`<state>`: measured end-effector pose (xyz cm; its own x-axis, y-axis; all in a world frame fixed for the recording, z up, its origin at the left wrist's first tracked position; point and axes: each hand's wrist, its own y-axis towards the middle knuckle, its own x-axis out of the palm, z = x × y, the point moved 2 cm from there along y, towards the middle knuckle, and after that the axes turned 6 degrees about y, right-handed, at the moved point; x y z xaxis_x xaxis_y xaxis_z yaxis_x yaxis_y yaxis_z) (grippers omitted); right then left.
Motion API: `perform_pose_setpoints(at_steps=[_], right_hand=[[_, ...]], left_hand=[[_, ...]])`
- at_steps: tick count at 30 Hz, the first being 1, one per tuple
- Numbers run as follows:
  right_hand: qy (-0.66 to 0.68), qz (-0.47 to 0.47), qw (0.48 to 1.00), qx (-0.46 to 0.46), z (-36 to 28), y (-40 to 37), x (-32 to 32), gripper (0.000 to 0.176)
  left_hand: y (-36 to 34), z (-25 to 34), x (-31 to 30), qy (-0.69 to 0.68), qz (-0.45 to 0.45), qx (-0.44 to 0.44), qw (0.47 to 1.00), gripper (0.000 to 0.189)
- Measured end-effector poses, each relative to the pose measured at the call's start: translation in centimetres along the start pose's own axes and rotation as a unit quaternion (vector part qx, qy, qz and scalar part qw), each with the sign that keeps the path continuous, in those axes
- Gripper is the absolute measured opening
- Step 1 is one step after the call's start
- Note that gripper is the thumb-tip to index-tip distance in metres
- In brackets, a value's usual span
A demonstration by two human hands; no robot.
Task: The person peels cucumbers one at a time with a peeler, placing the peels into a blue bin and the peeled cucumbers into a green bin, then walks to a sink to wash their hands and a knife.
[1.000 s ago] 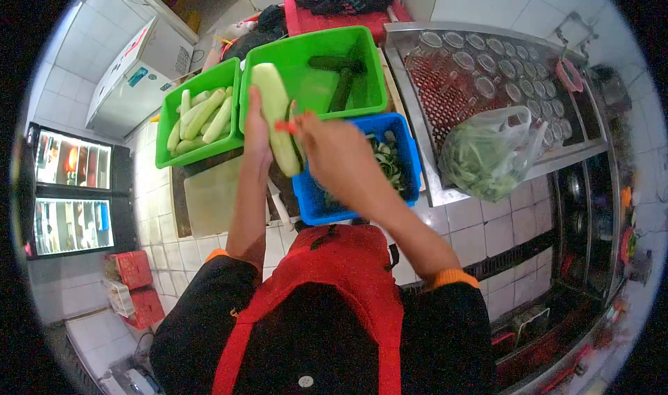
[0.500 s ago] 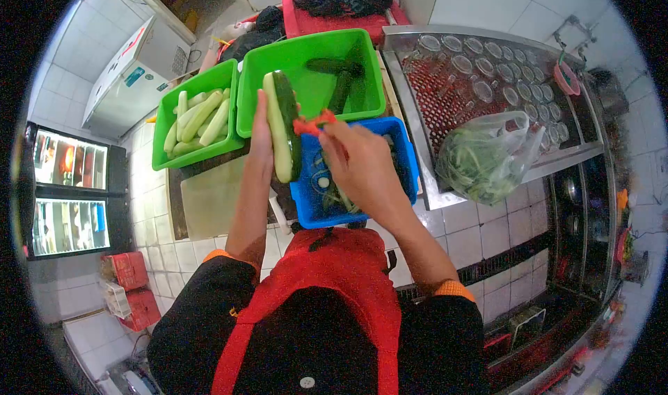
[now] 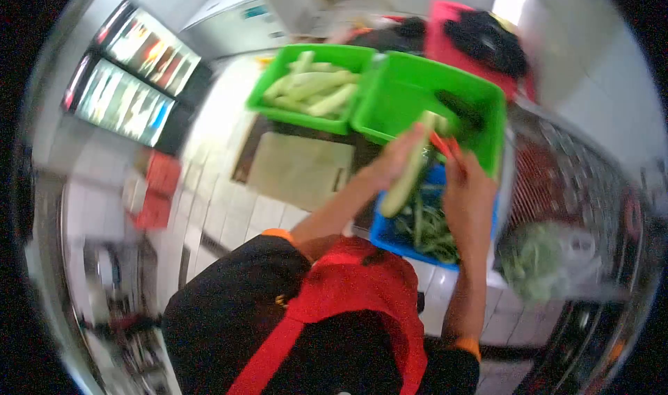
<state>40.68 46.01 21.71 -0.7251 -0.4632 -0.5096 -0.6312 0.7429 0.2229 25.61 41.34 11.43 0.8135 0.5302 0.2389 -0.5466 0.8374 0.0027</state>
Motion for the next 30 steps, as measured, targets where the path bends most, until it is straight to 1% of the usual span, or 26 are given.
perform_pose_setpoints(at_steps=[1, 2, 3, 5, 6, 7, 8, 10, 12, 13, 15, 16, 18, 20, 21, 22, 24, 25, 26, 28, 30], right_hand=[[-0.008, 0.0, 0.999, -0.037, -0.1, -1.2, 0.8, 0.015], [-0.011, -0.036, 0.999, -0.02, 0.0, -2.6, 1.4, 0.016], [-0.021, -0.066, 0.998, 0.001, 0.4, -3.8, 1.9, 0.016], [0.059, -0.065, 0.996, 0.02, 1.0, -6.4, 2.6, 0.018], [0.059, -0.069, 0.996, 0.017, 1.2, -7.3, 2.8, 0.018], [0.072, -0.108, 0.991, 0.038, 1.6, -8.2, 3.1, 0.019], [0.085, -0.145, 0.984, 0.06, 1.9, -9.0, 3.4, 0.02], [0.075, -0.132, 0.988, 0.039, 2.4, -8.8, 3.0, 0.02], [0.062, -0.066, 0.993, 0.071, 2.2, -8.0, 1.4, 0.02], [0.058, -0.042, 0.997, 0.001, 3.0, -7.4, 1.1, 0.02], [0.07, -0.034, 0.997, 0.02, 2.3, -6.8, 0.2, 0.019], [0.084, -0.024, 0.995, 0.042, 1.5, -6.3, -0.3, 0.019], [0.077, -0.017, 0.997, 0.021, 0.9, -5.3, -1.1, 0.016], [0.074, 0.011, 0.997, -0.004, 1.2, -4.3, -1.7, 0.016], [0.066, 0.015, 0.997, -0.021, 0.5, -3.5, -2.2, 0.016], [0.05, 0.031, 0.997, -0.057, -0.2, -2.7, -2.6, 0.016], [0.023, 0.062, 0.989, -0.133, -1.3, -1.0, -2.8, 0.017], [0.012, 0.077, 0.982, -0.173, -1.5, -0.2, -2.8, 0.018], [0.004, 0.087, 0.982, -0.166, -1.9, 0.5, -2.9, 0.018], [-0.011, 0.068, 0.986, -0.152, -2.6, 1.5, -3.0, 0.017], [-0.027, 0.061, 0.988, -0.141, -2.5, 2.2, -2.8, 0.016]], left_hand=[[0.8, -0.2, -0.4, -0.063, 0.009, -0.02, 0.998, 0.055], [1.5, -0.1, -0.9, -0.13, 0.005, -0.039, 0.991, 0.061], [1.9, 0.1, -2.1, -0.127, 0.021, -0.028, 0.991, 0.061], [3.2, -0.4, -3.9, -0.156, 0.081, -0.09, 0.98, 0.065], [3.7, -0.1, -4.4, -0.157, 0.085, -0.087, 0.98, 0.065], [4.0, 0.1, -4.8, -0.262, 0.1, -0.097, 0.955, 0.068], [4.3, 0.3, -5.1, -0.363, 0.112, -0.107, 0.919, 0.07], [4.7, 0.9, -5.5, -0.374, 0.098, -0.103, 0.916, 0.071], [4.3, 1.9, -4.8, -0.344, 0.047, -0.106, 0.932, 0.07], [4.0, 2.2, -4.2, -0.346, 0.045, -0.108, 0.931, 0.07], [3.6, 2.8, -3.0, -0.316, 0.022, -0.074, 0.946, 0.067], [3.4, 3.0, -2.8, -0.319, 0.013, -0.08, 0.944, 0.067], [2.4, 2.9, -1.8, -0.262, -0.022, -0.094, 0.96, 0.064], [1.7, 3.0, -1.3, -0.216, -0.086, -0.135, 0.963, 0.063], [1.4, 3.7, -0.3, -0.182, -0.044, -0.132, 0.973, 0.063], [1.0, 4.4, 0.4, -0.145, -0.001, -0.125, 0.982, 0.063], [0.3, 4.4, 0.1, -0.086, -0.047, -0.114, 0.989, 0.056], [0.2, 4.5, 0.4, -0.087, -0.064, -0.12, 0.987, 0.056], [-0.2, 4.8, 0.6, -0.074, -0.061, -0.108, 0.99, 0.052], [-0.3, 4.6, 1.1, -0.059, -0.063, -0.097, 0.991, 0.049], [-0.1, 4.4, 1.2, -0.042, -0.038, -0.034, 0.998, 0.049]])
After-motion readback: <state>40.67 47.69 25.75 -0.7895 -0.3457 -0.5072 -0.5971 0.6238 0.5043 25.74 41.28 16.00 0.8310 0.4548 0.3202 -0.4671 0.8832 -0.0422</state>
